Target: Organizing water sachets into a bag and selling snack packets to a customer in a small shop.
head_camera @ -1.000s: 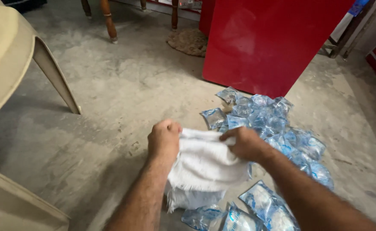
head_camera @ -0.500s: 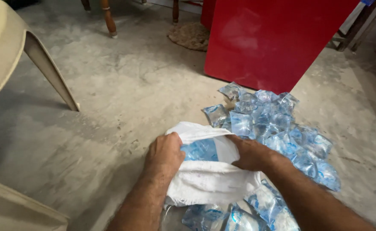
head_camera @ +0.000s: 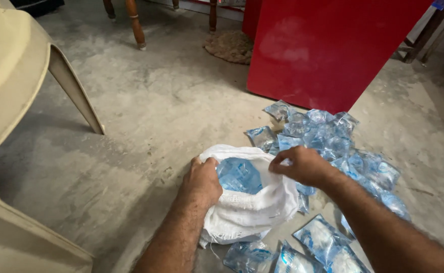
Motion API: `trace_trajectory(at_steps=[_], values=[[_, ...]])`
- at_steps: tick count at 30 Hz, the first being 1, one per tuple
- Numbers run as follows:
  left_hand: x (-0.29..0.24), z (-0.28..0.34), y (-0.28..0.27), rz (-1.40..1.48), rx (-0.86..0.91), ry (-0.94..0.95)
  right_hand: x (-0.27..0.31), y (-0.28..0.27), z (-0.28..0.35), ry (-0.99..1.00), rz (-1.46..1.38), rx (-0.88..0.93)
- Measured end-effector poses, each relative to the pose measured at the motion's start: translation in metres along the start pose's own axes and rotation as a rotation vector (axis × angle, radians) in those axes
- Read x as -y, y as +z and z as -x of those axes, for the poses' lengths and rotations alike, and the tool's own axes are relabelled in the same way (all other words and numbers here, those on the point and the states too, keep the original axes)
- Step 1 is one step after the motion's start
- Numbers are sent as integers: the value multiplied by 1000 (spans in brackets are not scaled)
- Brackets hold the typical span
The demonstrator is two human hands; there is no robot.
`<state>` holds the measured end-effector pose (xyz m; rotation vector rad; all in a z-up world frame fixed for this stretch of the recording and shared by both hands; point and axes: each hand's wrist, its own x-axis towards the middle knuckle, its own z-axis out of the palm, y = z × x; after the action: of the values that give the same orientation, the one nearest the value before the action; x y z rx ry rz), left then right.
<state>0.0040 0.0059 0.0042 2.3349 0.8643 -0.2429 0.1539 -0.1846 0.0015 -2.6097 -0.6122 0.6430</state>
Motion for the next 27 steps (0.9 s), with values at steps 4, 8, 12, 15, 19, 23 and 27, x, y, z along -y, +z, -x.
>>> trace_trajectory(at_steps=[4, 8, 12, 15, 19, 23, 27], values=[[0, 10, -10, 22, -15, -31, 10, 14, 8, -98, 67, 149], [2, 10, -14, -11, -113, -3, 23, 11, 14, -107, 403, 105], [10, -5, -6, -6, -248, 88, 19, 11, -1, -40, 118, -67], [14, -17, 4, 37, -294, 161, 18, 13, -3, -11, 70, -43], [20, -45, 18, 180, -351, 269, 20, 8, -10, 88, -60, -51], [18, -58, 18, 238, -308, 316, 15, 2, -24, 11, -13, 24], [17, -66, 19, 219, -288, 334, 11, 2, -37, 20, -66, -9]])
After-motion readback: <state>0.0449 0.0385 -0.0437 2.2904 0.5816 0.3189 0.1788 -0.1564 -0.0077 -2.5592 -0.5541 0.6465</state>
